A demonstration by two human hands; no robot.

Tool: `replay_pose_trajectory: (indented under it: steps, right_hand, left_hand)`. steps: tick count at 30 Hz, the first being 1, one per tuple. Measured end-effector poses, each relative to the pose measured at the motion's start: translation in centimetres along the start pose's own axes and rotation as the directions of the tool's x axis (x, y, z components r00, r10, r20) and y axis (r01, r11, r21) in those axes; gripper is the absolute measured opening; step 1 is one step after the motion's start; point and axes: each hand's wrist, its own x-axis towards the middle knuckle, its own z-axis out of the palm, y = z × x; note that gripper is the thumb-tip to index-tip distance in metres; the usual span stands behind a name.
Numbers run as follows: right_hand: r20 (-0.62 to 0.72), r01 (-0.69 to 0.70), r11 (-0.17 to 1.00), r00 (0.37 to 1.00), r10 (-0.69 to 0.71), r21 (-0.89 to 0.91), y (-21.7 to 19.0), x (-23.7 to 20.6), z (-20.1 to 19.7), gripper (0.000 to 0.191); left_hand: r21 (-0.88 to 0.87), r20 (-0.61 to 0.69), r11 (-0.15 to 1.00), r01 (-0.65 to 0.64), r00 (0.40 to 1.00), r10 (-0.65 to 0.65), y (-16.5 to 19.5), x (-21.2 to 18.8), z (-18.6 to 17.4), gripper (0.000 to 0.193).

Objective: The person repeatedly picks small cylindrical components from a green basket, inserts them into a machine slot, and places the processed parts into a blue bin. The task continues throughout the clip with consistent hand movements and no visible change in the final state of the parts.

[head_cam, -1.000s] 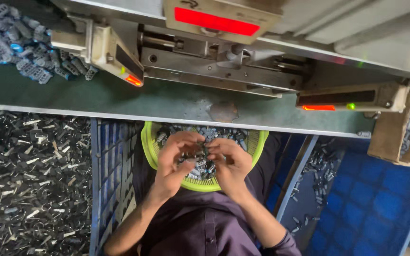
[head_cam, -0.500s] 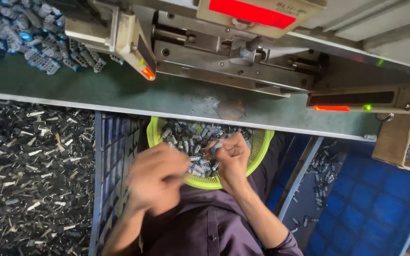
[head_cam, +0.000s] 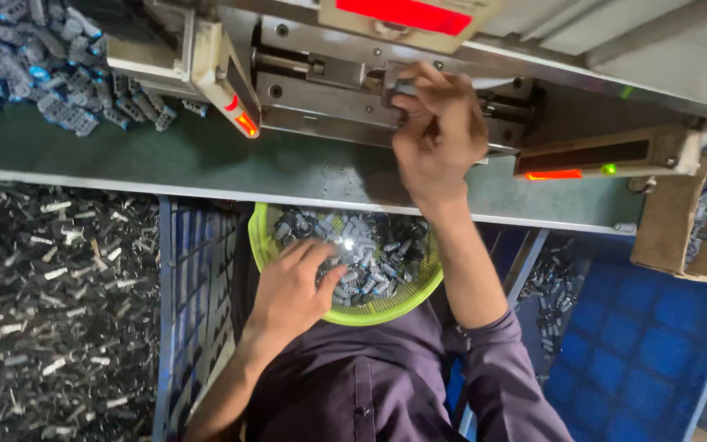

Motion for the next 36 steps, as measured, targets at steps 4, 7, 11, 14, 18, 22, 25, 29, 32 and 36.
replay_pose_trajectory:
  steps: [4, 7, 11, 14, 18, 22, 25, 29, 32, 36]
  right_hand:
    - [-0.010, -0.068, 0.997, 0.998, 0.067, -0.042, -0.3, -0.6, -0.3, 0.026]
    - [0.133, -0.068, 0.994, 0.988, 0.080, -0.091, -0.9, 0.9, -1.3, 0.028]
    - [0.274, -0.005, 0.987, 0.960, 0.050, -0.160, -2.9, 2.6, -3.5, 0.030]
    - [0.248, 0.145, 0.944, 0.966, -0.071, -0.297, -5.3, -0.5, -5.9, 0.032]
    - [0.423, -0.147, 0.989, 0.896, 0.138, -0.010, -6.4, -8.5, -6.5, 0.028]
    - [0.426, -0.450, 0.889, 0.789, 0.442, -0.089, -7.6, -14.6, -8.0, 0.021]
    - [0.407, -0.593, 0.802, 0.717, 0.566, -0.070, -8.4, -16.4, -8.6, 0.017]
    - [0.426, -0.756, 0.647, 0.555, 0.715, -0.100, -7.9, -16.8, -7.3, 0.021]
    - [0.566, -0.763, 0.645, 0.513, 0.645, -0.043, -7.2, -16.9, -5.9, 0.036]
    - [0.545, -0.686, 0.725, 0.632, 0.551, 0.063, -7.2, -17.7, -5.5, 0.032]
  left_hand:
    - [0.103, 0.066, 0.990, 0.100, 0.992, -0.107, -1.8, -1.3, 0.4, 0.020]
    - [0.215, 0.091, 0.976, 0.046, 0.994, -0.067, -2.6, -1.4, 1.4, 0.017]
    - [0.307, 0.252, 0.950, -0.052, 0.967, -0.029, -2.5, -0.4, 4.2, 0.021]
    - [0.396, 0.291, 0.913, -0.092, 0.956, -0.030, -2.4, 0.4, 6.1, 0.020]
    - [0.394, 0.376, 0.894, -0.215, 0.925, 0.057, -2.8, 0.8, 6.6, 0.018]
    - [0.408, 0.437, 0.891, -0.200, 0.899, 0.001, -2.7, -0.1, 5.3, 0.027]
    - [0.261, 0.112, 0.952, -0.158, 0.985, 0.133, -2.7, -0.4, 4.6, 0.017]
    - [0.026, 0.113, 0.997, -0.077, 0.991, 0.073, -2.8, 0.4, 5.2, 0.019]
    - [-0.084, 0.067, 0.995, 0.055, 0.997, -0.049, -2.7, 0.7, 5.8, 0.019]
    - [-0.234, -0.099, 0.968, 0.096, 0.988, -0.122, -1.8, 0.1, 5.2, 0.023]
